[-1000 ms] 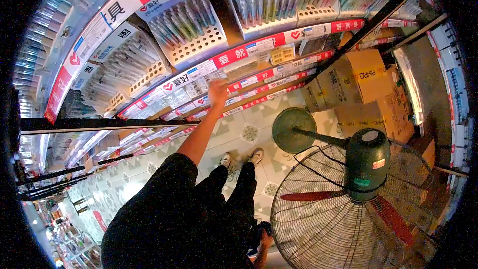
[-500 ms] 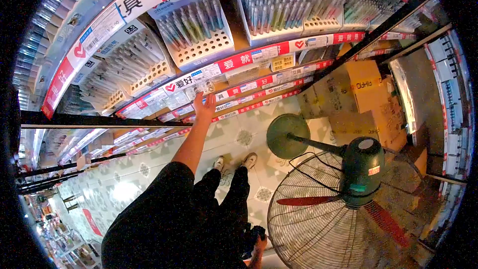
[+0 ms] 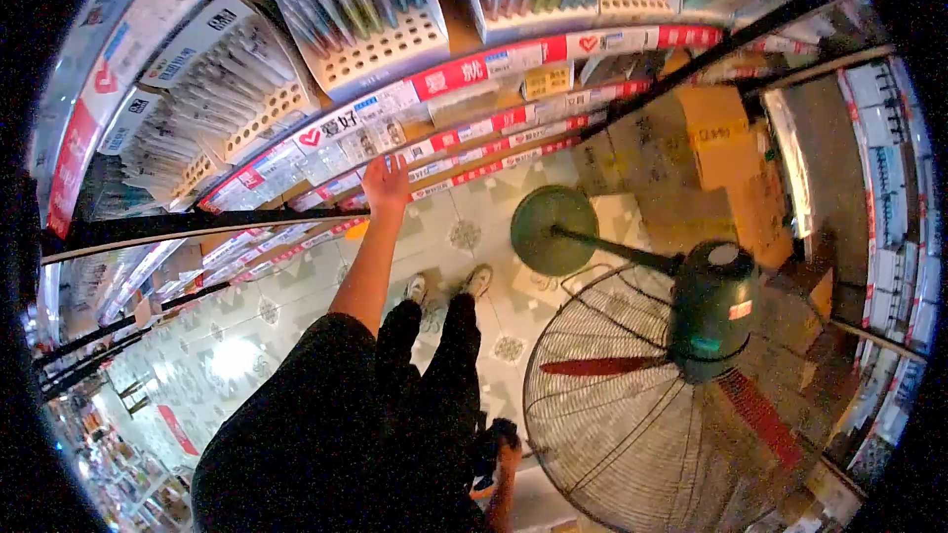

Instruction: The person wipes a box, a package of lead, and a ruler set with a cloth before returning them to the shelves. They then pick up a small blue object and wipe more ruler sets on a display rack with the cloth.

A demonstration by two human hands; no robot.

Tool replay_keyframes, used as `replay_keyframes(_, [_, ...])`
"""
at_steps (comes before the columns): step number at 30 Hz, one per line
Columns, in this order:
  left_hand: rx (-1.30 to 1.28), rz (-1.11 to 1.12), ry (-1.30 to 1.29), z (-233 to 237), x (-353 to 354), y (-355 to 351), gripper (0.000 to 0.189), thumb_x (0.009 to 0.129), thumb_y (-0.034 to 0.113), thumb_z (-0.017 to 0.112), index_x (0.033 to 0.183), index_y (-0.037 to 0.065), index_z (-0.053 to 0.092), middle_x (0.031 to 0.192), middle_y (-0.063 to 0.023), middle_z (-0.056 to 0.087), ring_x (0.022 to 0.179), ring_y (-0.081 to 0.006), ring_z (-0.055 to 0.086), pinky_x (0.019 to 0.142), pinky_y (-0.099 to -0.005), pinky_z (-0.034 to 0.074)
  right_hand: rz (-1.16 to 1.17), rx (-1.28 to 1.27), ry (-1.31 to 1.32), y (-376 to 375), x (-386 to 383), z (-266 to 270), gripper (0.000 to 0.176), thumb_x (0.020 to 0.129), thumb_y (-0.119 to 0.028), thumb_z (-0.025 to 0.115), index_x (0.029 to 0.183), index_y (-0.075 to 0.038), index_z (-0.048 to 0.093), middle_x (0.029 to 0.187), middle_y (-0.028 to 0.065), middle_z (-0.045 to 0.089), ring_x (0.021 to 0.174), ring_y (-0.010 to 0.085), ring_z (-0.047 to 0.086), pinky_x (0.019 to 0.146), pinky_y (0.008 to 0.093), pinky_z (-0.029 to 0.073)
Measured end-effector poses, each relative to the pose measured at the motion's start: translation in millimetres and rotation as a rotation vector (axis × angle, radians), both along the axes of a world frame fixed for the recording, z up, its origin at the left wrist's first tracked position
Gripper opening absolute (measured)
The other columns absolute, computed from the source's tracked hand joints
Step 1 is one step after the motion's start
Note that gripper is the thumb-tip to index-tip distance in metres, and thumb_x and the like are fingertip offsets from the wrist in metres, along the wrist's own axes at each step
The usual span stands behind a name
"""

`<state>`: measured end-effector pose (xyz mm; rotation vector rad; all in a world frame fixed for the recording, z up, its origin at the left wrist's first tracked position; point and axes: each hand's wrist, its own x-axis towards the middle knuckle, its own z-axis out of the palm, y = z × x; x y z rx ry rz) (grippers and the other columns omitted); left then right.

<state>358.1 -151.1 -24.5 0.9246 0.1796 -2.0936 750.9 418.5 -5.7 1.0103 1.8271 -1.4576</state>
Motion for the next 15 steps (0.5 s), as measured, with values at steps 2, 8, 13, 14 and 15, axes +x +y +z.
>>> replay_keyframes(2, [-0.037,0.006,-0.011,-4,5,0,0.015,0.082,0.009,0.062,0.096,0.006,0.056,0.104,-0.0048,0.056,0.108,-0.0223,0.050,0.104,-0.0421,0.039,0.163,0.270,-0.043,-14,-13,18,0.041,0.083,-0.017,0.070,0.117,0.001,0.058,0.097,0.0046,0.065,0.079,0.0133,0.059,0.069,0.0272,0.051])
replay_keyframes(8, [-0.528,-0.154,-0.112,-52,12,-16,0.007,0.084,0.000,0.051,0.088,-0.001,0.056,0.108,-0.0114,0.059,0.114,-0.0260,0.049,0.110,-0.0472,0.034,0.129,0.080,-0.013,-9,-1,-1,0.039,0.085,-0.019,0.068,0.116,0.002,0.059,0.100,0.0079,0.065,0.085,0.0166,0.060,0.074,0.0289,0.051])
replay_keyframes(13, [-0.276,-0.140,0.245,-17,23,-9,0.010,0.081,0.005,0.054,0.072,0.005,0.050,0.094,-0.0096,0.060,0.113,-0.0256,0.050,0.107,-0.0500,0.036,0.228,0.265,0.026,-1,15,-4,0.054,0.080,-0.029,0.072,0.123,0.000,0.056,0.106,0.0109,0.064,0.091,0.0196,0.060,0.079,0.0325,0.050])
replay_keyframes(14, [-0.207,-0.122,0.196,-13,21,-10,0.010,0.081,0.007,0.056,0.072,0.005,0.051,0.093,-0.0094,0.061,0.113,-0.0254,0.051,0.106,-0.0494,0.037,0.323,0.343,0.034,-5,10,-4,0.057,0.080,-0.031,0.072,0.124,0.000,0.055,0.107,0.0116,0.064,0.091,0.0205,0.060,0.080,0.0333,0.050])
replay_keyframes(15, [-0.145,-0.103,0.147,-8,19,-14,0.011,0.081,0.008,0.058,0.072,0.006,0.052,0.091,-0.0091,0.062,0.112,-0.0252,0.051,0.105,-0.0489,0.037,0.299,0.320,-0.018,-10,5,-3,0.058,0.079,-0.033,0.073,0.124,0.000,0.055,0.108,0.0119,0.064,0.092,0.0213,0.061,0.081,0.0342,0.050])
